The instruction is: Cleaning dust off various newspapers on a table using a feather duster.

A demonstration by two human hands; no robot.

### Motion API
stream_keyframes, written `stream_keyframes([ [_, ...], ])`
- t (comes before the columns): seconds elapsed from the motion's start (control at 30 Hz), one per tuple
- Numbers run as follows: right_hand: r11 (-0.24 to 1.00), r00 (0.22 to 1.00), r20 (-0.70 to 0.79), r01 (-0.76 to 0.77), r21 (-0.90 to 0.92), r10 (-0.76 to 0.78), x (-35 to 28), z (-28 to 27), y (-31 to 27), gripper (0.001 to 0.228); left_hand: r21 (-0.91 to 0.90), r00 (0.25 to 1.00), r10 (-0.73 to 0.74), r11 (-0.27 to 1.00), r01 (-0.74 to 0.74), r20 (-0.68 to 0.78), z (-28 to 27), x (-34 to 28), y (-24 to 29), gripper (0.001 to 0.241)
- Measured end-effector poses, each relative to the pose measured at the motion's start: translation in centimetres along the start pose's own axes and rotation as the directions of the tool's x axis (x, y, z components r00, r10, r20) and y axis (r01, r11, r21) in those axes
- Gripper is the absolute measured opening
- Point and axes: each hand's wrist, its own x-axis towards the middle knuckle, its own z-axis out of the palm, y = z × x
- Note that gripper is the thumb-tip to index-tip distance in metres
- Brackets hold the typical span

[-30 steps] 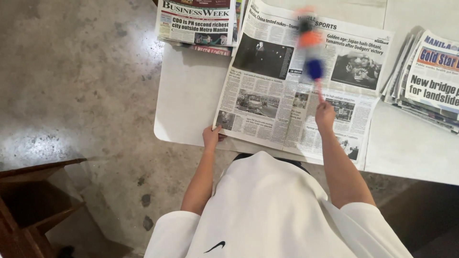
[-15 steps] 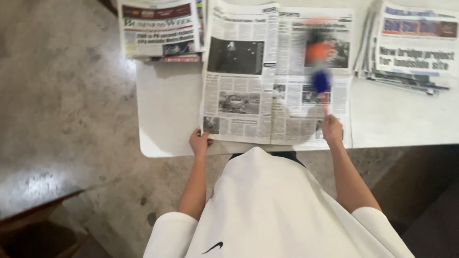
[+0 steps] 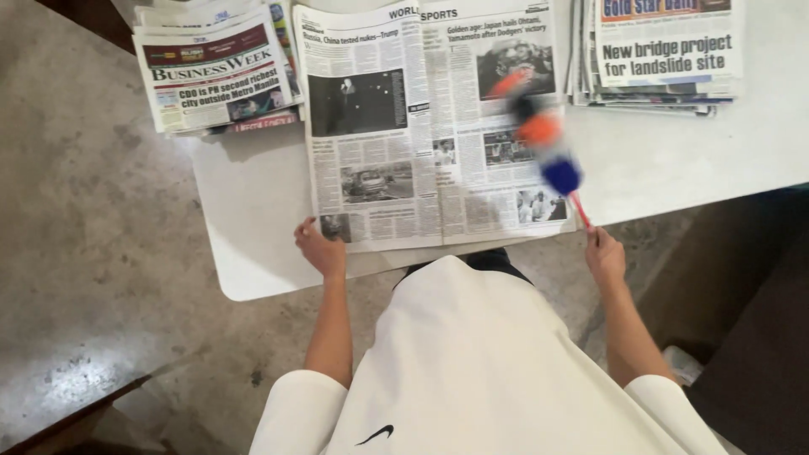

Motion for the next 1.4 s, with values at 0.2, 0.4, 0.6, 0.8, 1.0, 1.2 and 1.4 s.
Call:
stream_keyframes([
  [0.2,0.954,0.956,0.113,0.281,-0.1,-0.27,-0.7,-3.8,-2.2,0.056,-0.093,0.789,0.61,0.784,-0.614,-0.067,7.8,-3.4,4.0,0.064],
  [0.4,0.972,0.979,0.018,0.202,0.118,-0.205,4.6,-5.9,-2.7,0.043,0.037,0.559,0.811,0.561,-0.827,0.174,15.6,-10.6,12.4,0.018],
  [0.6,0.923,0.946,0.092,0.324,-0.21,-0.311,11.8,-5.4,-4.9,0.04,-0.021,0.391,0.547,0.6,-0.8,0.74,16.6,-15.2,21.6,0.05],
  [0.8,0.904,0.906,0.072,0.421,-0.077,-0.417,13.7,-6.3,-10.5,0.035,0.028,0.496,0.426,0.736,-0.676,0.757,17.9,-17.4,23.5,0.056],
  [1.0,0.949,0.948,0.058,0.314,-0.034,-0.312,23.3,-3.2,-5.8,0.036,0.086,0.592,0.52,0.703,-0.706,0.616,19.6,-18.3,22.3,0.04],
  [1.2,0.772,0.862,0.185,0.505,-0.386,-0.472,15.8,-12.0,-12.3,0.036,0.099,0.613,0.488,0.727,-0.68,0.621,21.7,-18.6,21.4,0.042],
  [1.4,0.901,0.963,-0.071,0.27,0.34,-0.261,26.8,-8.1,-6.5,0.043,-0.067,0.681,0.362,0.906,-0.418,0.637,18.6,-17.4,23.7,0.033],
])
